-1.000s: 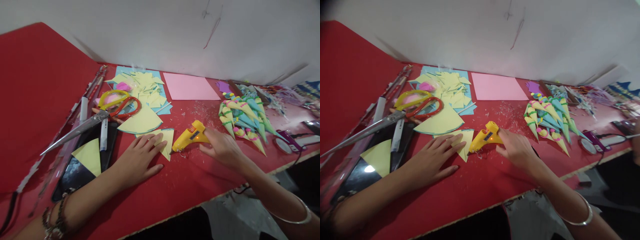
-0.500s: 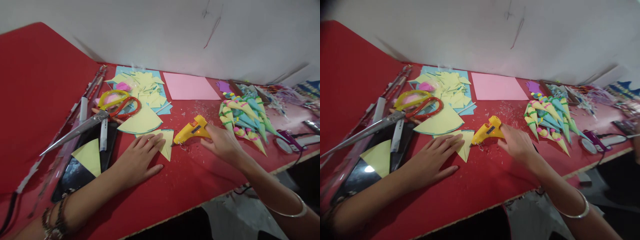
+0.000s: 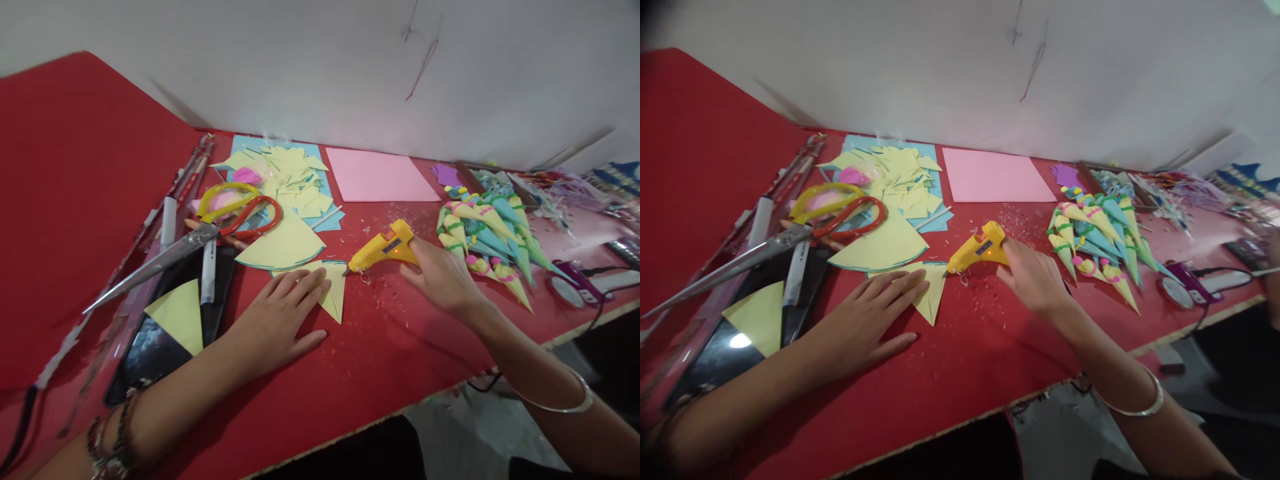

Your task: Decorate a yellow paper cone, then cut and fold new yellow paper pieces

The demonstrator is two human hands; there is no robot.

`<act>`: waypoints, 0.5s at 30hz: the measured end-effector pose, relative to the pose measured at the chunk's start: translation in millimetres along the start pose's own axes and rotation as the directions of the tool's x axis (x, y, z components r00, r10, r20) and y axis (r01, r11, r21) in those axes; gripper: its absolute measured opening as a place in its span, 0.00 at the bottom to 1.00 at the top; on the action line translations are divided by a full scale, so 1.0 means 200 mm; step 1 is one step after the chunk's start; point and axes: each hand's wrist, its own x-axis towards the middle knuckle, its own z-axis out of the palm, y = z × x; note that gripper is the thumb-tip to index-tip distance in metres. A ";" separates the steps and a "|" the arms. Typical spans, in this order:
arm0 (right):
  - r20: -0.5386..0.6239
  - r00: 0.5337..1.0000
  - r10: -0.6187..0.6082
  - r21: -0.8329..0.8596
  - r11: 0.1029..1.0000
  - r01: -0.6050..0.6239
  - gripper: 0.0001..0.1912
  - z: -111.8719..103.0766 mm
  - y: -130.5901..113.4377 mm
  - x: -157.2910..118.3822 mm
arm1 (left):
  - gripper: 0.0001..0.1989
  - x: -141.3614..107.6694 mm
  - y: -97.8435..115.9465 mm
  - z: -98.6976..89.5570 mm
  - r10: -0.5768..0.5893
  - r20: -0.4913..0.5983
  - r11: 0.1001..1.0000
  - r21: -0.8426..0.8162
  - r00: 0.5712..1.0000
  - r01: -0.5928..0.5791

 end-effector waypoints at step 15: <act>-0.043 0.997 0.069 -0.038 0.997 -0.071 0.06 0.02 0.01 0.04 | 0.30 0.00 0.00 0.00 0.004 -0.012 1.000 0.005 1.000 -0.004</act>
